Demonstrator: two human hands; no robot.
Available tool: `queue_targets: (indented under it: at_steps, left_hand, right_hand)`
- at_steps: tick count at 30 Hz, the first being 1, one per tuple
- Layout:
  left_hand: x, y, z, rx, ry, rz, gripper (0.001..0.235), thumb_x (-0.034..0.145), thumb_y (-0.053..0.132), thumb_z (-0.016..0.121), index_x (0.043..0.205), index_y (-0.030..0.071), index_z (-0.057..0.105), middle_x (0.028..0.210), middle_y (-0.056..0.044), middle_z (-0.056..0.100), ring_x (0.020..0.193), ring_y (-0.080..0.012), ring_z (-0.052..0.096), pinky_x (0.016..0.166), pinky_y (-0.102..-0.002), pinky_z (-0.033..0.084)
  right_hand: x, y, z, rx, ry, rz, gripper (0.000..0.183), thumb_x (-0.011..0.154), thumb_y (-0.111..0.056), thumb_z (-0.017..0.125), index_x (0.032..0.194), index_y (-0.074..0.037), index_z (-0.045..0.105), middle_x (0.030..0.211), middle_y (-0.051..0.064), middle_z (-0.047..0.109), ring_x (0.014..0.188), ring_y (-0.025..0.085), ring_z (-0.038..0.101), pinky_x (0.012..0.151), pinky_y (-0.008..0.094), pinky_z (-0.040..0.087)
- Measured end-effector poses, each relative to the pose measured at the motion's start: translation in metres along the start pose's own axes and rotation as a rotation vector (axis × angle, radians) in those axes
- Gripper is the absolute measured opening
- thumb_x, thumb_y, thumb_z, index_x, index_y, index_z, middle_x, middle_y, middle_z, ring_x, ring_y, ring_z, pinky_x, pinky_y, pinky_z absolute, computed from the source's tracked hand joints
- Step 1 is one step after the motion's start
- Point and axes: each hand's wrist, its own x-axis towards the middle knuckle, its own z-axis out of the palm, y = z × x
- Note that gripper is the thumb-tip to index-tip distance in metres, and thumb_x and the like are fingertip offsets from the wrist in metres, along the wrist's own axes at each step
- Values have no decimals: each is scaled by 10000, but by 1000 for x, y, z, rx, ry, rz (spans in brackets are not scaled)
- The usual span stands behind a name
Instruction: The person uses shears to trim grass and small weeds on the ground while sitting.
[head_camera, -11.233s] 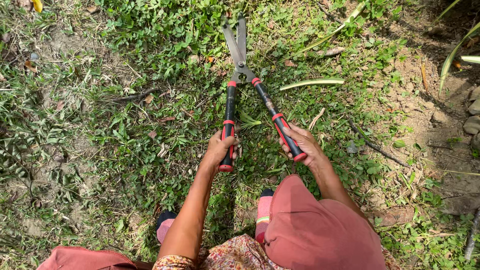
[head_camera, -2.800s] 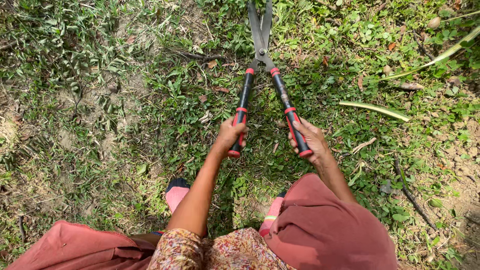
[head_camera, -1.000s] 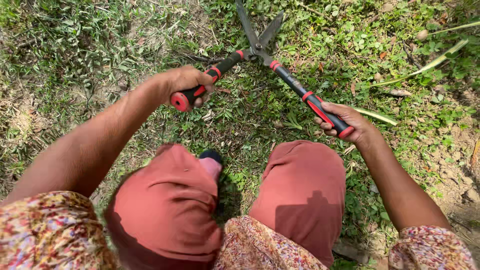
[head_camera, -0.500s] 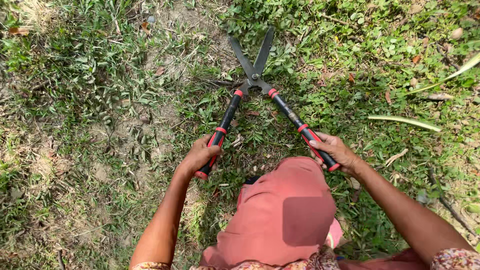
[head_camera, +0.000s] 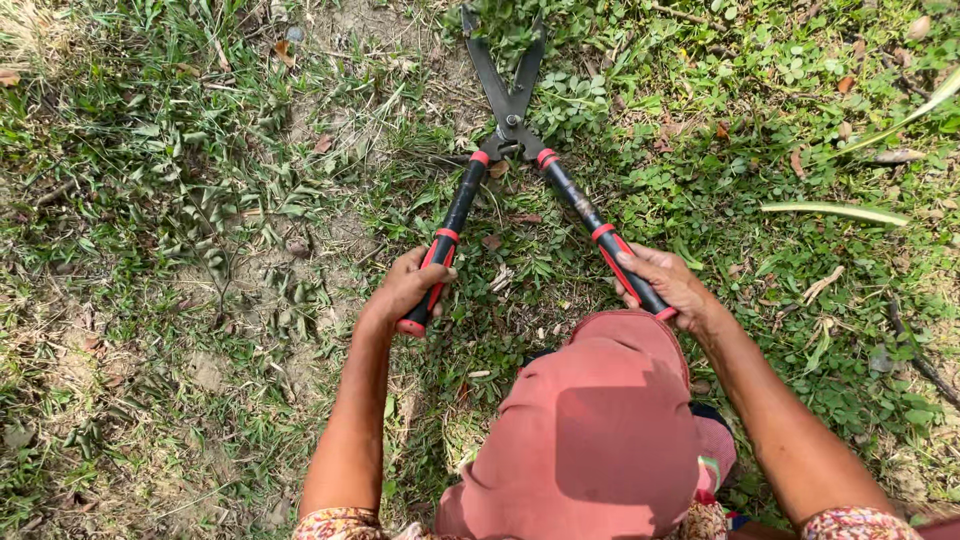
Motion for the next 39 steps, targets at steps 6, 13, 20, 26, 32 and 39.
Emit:
queue_targets:
  at_steps: [6,13,20,26,32,39]
  left_hand:
    - [19,-37,157,-199,261,108,383,820,121,686,1101,31,441,700,-45,560,424,-156,576,358,-309,498]
    - [-7,-21,45,-55,33,65,351,811,115,689,1118,35,538,687,-64,585,422,-149,553,375,-291,494]
    - [35,-30,119,-137,144,150,392,764,111,689,1106,70,502,681,-36,572,425,-148,568,380,-307,505]
    - [8,-24,37,24,21,63,417,761,155,722,1116,35,538,664,-46,613,405,-156,563,379,-292,476]
    - [56,-8,68,72,87,60,406,793,160,725,1110,46,500,693,-20,576,432,-128,562,389,-293,525]
    - [38,-7,82,-39,29,80,364,788,124,685,1104,61,514,683,-26,584,409,-136,554,370,-293,486]
  right_hand:
    - [10,31,54,107,71,-67,421,936,-328,694,1284,-100,630,717,57,651,485,141,605,427,263,498]
    - [-12,2,10,-7,55,-94,416,956,-301,670,1298,-67,641,745,47,669,539,113,622,479,248,528]
    - [22,52,81,174,177,-101,437,899,-325,666,1304,-172,599,678,34,644,474,124,598,404,272,492]
    - [-20,42,6,37,140,-123,522,929,-299,732,1389,-65,651,818,-17,692,582,38,589,501,188,483]
    - [13,29,60,191,182,-163,522,931,-300,716,1383,-64,605,734,32,655,532,95,625,452,242,533]
    - [8,28,56,264,142,-188,535,940,-277,709,1401,-45,567,741,80,673,495,136,627,439,262,549]
